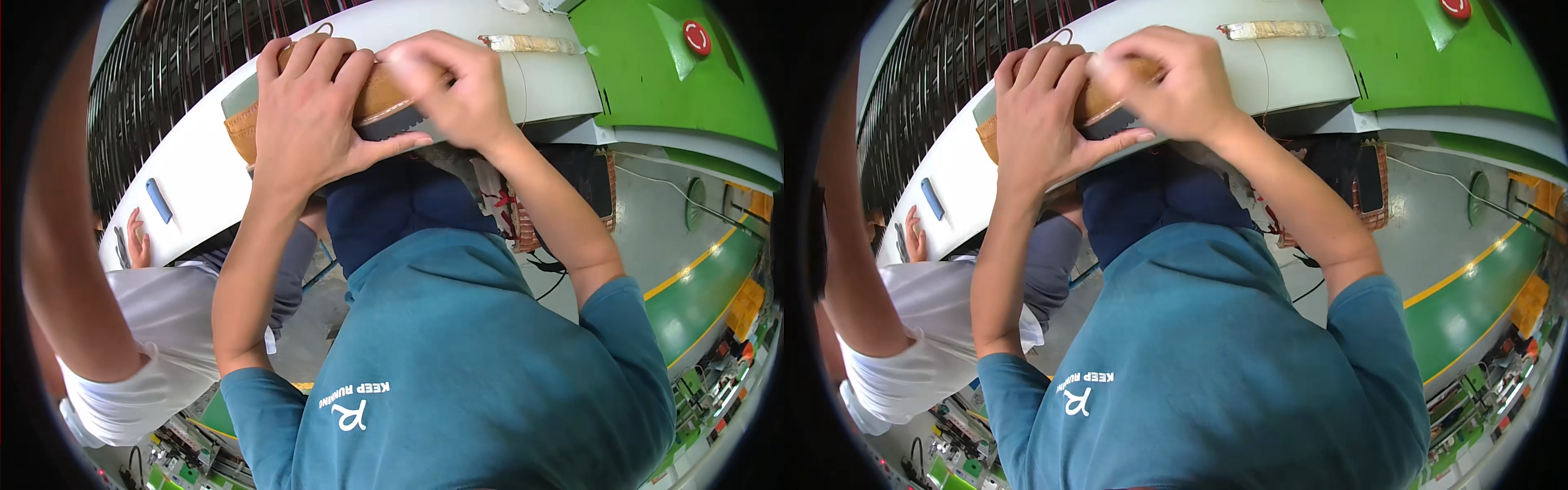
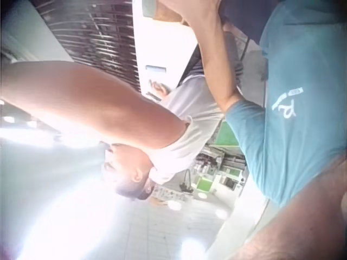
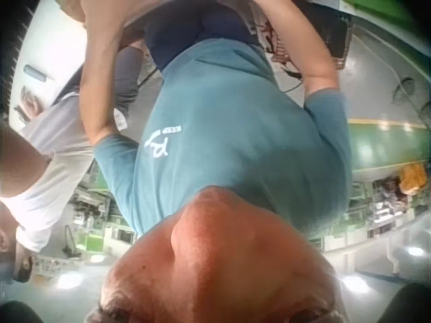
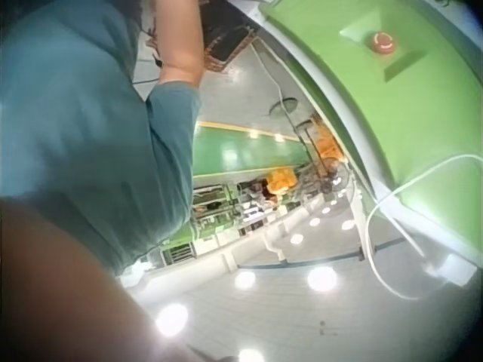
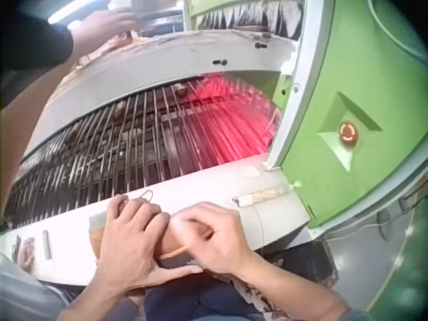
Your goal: The person assembles a brown suede shoe by hand, pressing the sole onto the upper and inspecting the fit. They handle the shoe multiple times, turning it over to check the sole and sides, and place it on a conveyor belt at the end.
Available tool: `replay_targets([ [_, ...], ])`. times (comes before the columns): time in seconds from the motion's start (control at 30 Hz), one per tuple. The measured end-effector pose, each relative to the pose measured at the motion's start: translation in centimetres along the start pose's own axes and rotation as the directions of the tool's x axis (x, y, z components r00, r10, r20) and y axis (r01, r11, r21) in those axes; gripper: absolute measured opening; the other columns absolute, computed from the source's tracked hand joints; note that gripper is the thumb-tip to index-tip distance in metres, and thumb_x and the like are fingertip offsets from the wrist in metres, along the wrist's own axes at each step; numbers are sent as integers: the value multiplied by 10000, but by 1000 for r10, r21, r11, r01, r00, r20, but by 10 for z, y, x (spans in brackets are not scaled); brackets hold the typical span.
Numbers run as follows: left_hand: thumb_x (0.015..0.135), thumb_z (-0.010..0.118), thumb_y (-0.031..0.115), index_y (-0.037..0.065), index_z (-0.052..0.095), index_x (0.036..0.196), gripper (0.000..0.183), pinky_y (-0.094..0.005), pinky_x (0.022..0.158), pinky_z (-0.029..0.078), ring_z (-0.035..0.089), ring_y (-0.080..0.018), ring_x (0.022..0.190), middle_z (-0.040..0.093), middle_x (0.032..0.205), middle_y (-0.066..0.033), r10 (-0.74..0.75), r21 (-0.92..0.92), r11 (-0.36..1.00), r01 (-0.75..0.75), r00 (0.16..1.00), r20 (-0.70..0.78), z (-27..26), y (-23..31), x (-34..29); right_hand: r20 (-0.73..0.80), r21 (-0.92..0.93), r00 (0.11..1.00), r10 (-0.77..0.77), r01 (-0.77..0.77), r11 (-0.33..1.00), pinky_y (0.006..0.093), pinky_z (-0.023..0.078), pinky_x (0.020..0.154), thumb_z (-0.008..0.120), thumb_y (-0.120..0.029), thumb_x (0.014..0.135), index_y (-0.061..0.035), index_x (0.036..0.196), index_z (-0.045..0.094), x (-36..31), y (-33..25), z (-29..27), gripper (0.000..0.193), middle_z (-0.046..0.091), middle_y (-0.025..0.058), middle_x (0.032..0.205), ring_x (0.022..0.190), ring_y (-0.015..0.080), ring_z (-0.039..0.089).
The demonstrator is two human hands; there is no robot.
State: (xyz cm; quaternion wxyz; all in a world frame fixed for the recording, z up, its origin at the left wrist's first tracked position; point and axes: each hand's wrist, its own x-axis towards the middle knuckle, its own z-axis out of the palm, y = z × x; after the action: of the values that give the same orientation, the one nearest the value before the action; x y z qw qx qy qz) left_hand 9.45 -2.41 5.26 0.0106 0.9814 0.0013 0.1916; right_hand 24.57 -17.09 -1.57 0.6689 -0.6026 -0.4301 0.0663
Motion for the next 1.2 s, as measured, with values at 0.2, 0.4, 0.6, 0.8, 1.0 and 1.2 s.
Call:
replay_targets([
  [0.2, 743, 938, 644, 54, 762, 1198, 766, -583, 1232, 400, 691, -328, 1153, 727, 1120, -98, -21, 16, 1000, 22, 996, -89, 12, 16, -4, -110, 258, 969, 220, -186, 948, 278, 545, 667, 803, -378, 1105, -16, 847, 797, -5, 6, 9, 444, 799, 34, 784, 715, 60, 667],
  [0.4, 731, 963, 631, 35, 797, 1127, 735, -575, 1217, 463, 741, -328, 1018, 759, 991, -99, 4, -110, 994, -22, 986, -169, 22, 11, 4, -82, 136, 968, 236, -223, 965, 275, 470, 569, 861, -391, 1063, -34, 803, 779, -4, 3, 7, 449, 682, -16, 656, 625, 47, 584],
  [0.6, 738, 962, 680, 34, 813, 1072, 742, -570, 1184, 508, 738, -333, 935, 730, 894, -111, -1, -194, 981, -29, 988, -156, 10, 13, -2, -3, 9, 981, 194, -194, 981, 273, 539, 705, 869, -322, 1060, -21, 1017, 819, 10, 10, -50, 308, 749, 13, 839, 766, 68, 666],
  [0.8, 720, 972, 637, 16, 801, 1033, 716, -581, 1197, 521, 718, -343, 897, 683, 862, -117, -8, -297, 954, -52, 980, -199, 5, 11, -2, 158, -651, 987, -36, 132, 748, 438, 577, 1005, 902, -241, 963, -57, 1229, 818, 29, 0, -138, 334, 792, 103, 1162, 1117, 312, 723],
  [1.0, 711, 971, 633, 4, 794, 1032, 728, -598, 1230, 501, 734, -363, 946, 705, 909, -150, -3, -343, 937, -60, 984, -181, -1, 14, -2, 321, -793, 940, 113, 202, 575, 473, 534, 1086, 867, -344, 994, -77, 1310, 829, 19, 33, -177, 416, 746, 113, 1243, 1215, 361, 665],
  [1.2, 785, 897, 746, -31, 788, 1044, 826, -580, 1260, 456, 729, -366, 1024, 738, 953, -182, -16, -324, 945, -48, 981, -193, -2, 16, -5, 441, -736, 888, 131, 274, 619, 469, 515, 1063, 849, -279, 1016, -110, 1301, 838, 30, 26, -176, 332, 724, 90, 1187, 1187, 331, 658],
])
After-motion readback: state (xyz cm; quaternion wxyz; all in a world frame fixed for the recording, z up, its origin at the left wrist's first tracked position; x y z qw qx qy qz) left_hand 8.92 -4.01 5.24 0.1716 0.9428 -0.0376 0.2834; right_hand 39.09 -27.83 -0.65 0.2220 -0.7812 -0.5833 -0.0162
